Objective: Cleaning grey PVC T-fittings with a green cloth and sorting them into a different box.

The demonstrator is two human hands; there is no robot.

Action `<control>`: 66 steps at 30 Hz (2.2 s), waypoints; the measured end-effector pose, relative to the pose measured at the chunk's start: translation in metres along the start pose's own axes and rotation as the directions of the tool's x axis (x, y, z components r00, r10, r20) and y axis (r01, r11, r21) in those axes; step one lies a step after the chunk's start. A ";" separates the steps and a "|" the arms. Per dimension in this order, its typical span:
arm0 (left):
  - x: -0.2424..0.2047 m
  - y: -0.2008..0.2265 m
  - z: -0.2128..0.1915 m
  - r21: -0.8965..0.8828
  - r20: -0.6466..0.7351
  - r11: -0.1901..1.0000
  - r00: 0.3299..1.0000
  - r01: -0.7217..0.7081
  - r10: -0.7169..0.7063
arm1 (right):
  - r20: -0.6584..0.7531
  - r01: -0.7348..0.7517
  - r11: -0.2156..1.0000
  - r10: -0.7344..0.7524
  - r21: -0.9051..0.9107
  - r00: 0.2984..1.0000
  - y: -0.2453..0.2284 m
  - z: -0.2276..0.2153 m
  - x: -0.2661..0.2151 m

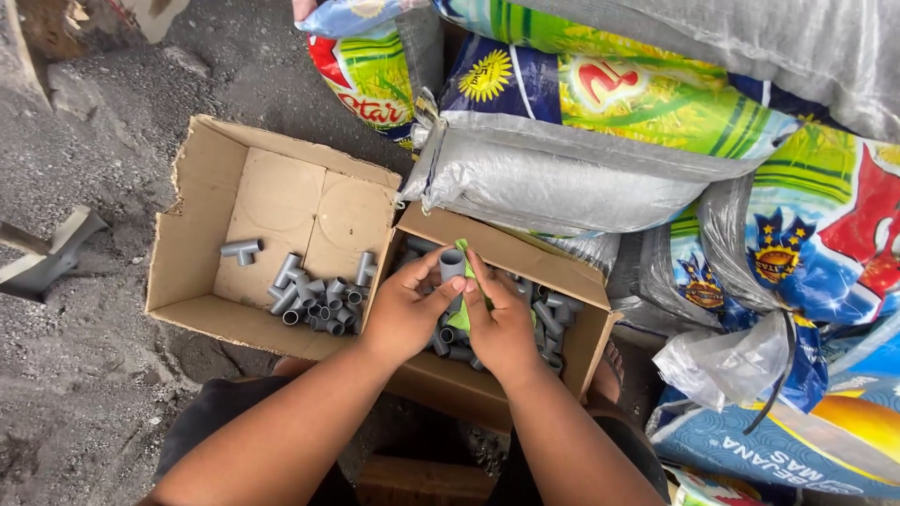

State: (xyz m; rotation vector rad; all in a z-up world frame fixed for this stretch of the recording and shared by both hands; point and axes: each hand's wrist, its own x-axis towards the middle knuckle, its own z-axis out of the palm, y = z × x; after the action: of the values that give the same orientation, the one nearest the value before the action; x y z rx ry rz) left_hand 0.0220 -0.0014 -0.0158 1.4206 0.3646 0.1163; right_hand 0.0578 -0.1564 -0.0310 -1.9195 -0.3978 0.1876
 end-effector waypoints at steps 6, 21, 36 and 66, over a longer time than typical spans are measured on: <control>-0.004 0.009 -0.014 0.044 -0.126 0.999 0.992 -0.018 0.023 | 0.381 -0.053 0.977 0.131 -0.208 0.915 -0.071 -0.004 -0.008; 0.002 0.005 -0.005 0.114 -0.197 0.992 0.977 -0.062 0.084 | 0.378 -0.061 0.980 0.131 -0.190 0.916 -0.068 -0.005 0.004; -0.004 0.014 -0.012 -0.003 -0.005 0.981 0.981 -0.196 0.196 | 0.326 0.270 0.939 -0.192 -0.214 0.926 -0.019 -0.030 -0.002; -0.007 0.021 -0.007 0.105 0.039 0.994 0.999 -0.022 0.018 | -0.137 0.487 0.856 -0.511 -0.177 0.849 -0.026 -0.001 -0.005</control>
State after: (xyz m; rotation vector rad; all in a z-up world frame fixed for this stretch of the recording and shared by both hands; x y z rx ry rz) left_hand 0.0163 0.0067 0.0054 1.5287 0.3287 0.0872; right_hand 0.0486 -0.1504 -0.0069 -1.8761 -0.7898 -0.3664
